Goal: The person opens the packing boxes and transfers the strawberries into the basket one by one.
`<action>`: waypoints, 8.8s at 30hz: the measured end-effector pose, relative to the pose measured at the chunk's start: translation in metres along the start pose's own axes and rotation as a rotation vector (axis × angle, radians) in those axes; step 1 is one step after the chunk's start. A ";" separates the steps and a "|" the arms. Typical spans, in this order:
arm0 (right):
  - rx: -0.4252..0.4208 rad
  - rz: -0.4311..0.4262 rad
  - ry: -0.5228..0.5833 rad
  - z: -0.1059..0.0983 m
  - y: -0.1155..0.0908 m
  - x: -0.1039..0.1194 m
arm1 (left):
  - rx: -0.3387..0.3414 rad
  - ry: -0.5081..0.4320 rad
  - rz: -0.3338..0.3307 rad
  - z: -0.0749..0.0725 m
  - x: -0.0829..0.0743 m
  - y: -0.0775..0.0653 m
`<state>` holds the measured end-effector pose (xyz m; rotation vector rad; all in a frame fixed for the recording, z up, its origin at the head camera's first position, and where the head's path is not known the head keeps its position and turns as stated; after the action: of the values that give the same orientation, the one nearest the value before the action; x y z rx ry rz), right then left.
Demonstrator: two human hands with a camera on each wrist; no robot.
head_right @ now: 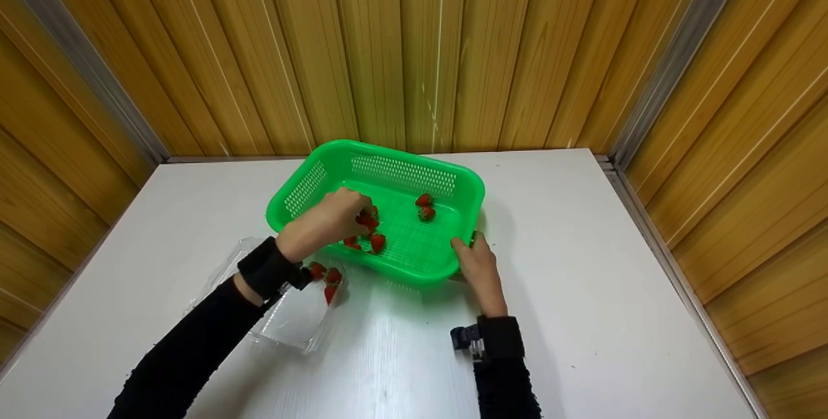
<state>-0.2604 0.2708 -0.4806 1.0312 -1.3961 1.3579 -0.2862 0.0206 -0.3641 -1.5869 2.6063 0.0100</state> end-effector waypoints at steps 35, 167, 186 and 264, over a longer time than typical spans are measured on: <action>0.010 -0.016 -0.009 0.001 -0.001 0.002 | -0.069 0.096 -0.055 0.001 0.038 -0.070; 0.008 -0.011 -0.029 0.002 0.000 0.002 | -0.142 -0.009 0.024 -0.018 0.019 -0.055; 0.011 -0.020 -0.014 0.002 -0.001 0.002 | -0.143 -0.074 0.053 -0.007 0.017 -0.020; 0.009 -0.012 -0.024 0.002 -0.001 0.004 | -0.055 0.103 0.040 0.024 0.026 -0.087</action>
<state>-0.2603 0.2688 -0.4766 1.0636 -1.4006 1.3478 -0.2188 -0.0411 -0.3865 -1.5938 2.7380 0.0027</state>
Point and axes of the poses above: each hand's wrist, its own y-axis towards the middle knuckle, its own z-axis out of the palm, x = y × z, the point moved 2 cm from there along y, towards the middle knuckle, and after that the axes turned 15 degrees about y, right-handed, at the moved point
